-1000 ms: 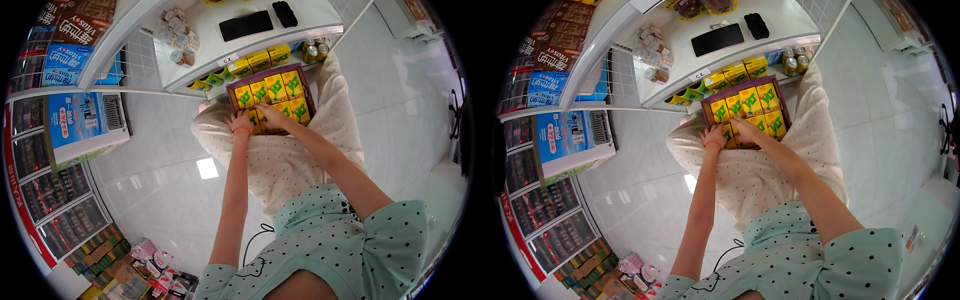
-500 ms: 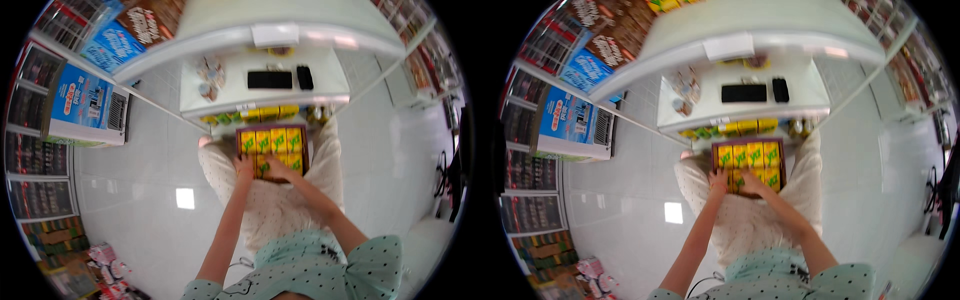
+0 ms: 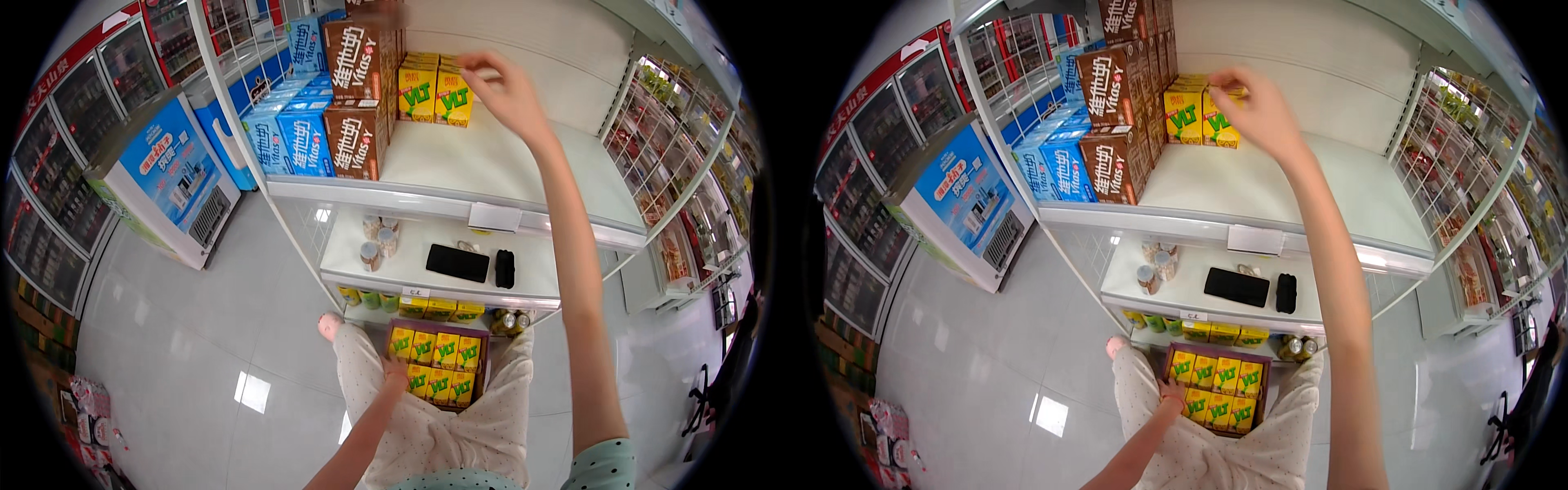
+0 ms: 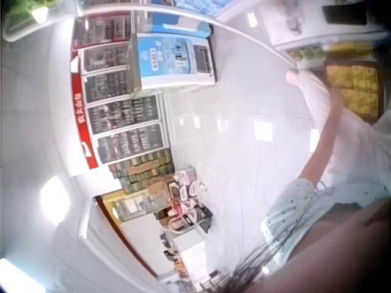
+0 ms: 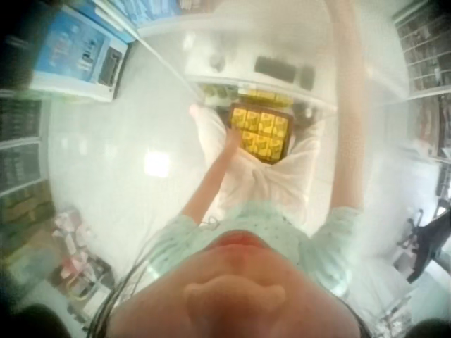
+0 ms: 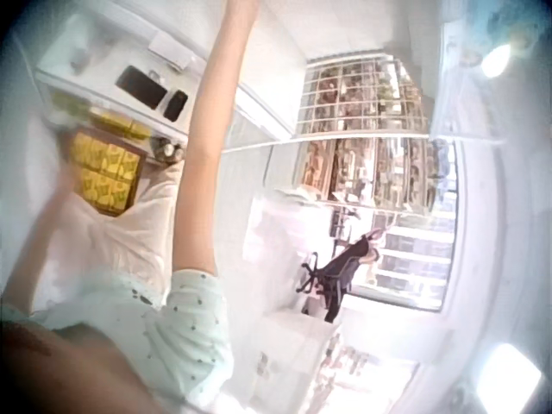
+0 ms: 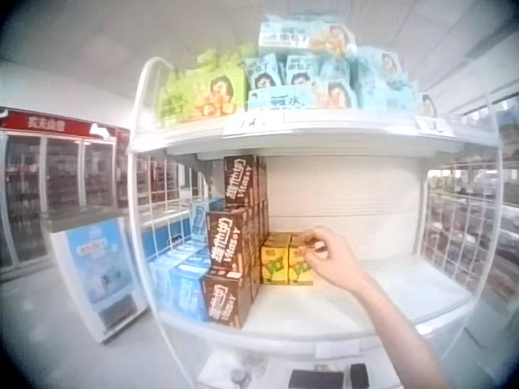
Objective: The person sits on the floor of a store aisle and restocks a shelf with small yellow and brown boxes. They repeatedly pick up boxes from a purple crate on their lap and place them onto the shelf above.
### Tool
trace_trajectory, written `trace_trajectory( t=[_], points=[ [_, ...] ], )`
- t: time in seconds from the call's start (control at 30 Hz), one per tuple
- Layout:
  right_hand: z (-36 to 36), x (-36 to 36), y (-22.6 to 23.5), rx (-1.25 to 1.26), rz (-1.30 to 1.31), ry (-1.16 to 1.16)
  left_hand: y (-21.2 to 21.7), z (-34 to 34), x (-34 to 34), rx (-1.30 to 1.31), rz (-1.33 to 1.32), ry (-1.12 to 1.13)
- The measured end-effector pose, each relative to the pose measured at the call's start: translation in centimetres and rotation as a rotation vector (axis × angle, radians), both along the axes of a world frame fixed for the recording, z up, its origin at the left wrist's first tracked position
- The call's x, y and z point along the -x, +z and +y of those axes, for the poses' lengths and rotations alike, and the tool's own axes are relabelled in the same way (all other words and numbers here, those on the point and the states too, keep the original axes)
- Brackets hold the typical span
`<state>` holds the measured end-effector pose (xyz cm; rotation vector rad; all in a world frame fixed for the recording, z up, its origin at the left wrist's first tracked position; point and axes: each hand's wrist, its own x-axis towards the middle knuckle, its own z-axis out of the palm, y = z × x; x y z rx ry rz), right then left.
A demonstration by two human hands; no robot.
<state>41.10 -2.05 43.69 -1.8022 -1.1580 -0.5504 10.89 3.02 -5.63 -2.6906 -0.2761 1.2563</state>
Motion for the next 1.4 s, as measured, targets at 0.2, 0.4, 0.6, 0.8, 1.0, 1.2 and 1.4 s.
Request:
trace_trajectory(
  t=[0.2, 0.4, 0.6, 0.8, 1.0, 1.2, 1.4],
  points=[
    [5.9, -8.5, -3.7, 0.639, -0.245, -0.585, -0.4, 0.3, 0.1, 0.053, -0.067, 0.102],
    [6.6, -7.2, -4.9, 0.464, -0.385, -0.67, -0.6, 0.6, -0.3, 0.041, -0.056, 0.1],
    [6.4, -6.9, -4.8, 0.266, -0.303, -0.492, -1.2, 0.4, -0.4, 0.052, 0.01, 0.064],
    [6.3, -7.8, -4.5, 0.217, -0.372, -0.45, -3.5, 0.9, -0.1, 0.043, -0.039, 0.093],
    [6.3, -8.1, -4.6, 0.161, -0.443, -0.398, -3.5, 0.5, 0.0, 0.076, -0.121, 0.159],
    [6.1, -9.1, -3.5, 0.232, -0.337, -0.258, -2.8, 0.5, 0.0, 0.071, -0.147, 0.194],
    [6.4, -9.0, -3.0, 0.39, -0.315, -0.302, -2.5, 0.6, -0.3, 0.066, -0.086, 0.146]
  ],
)
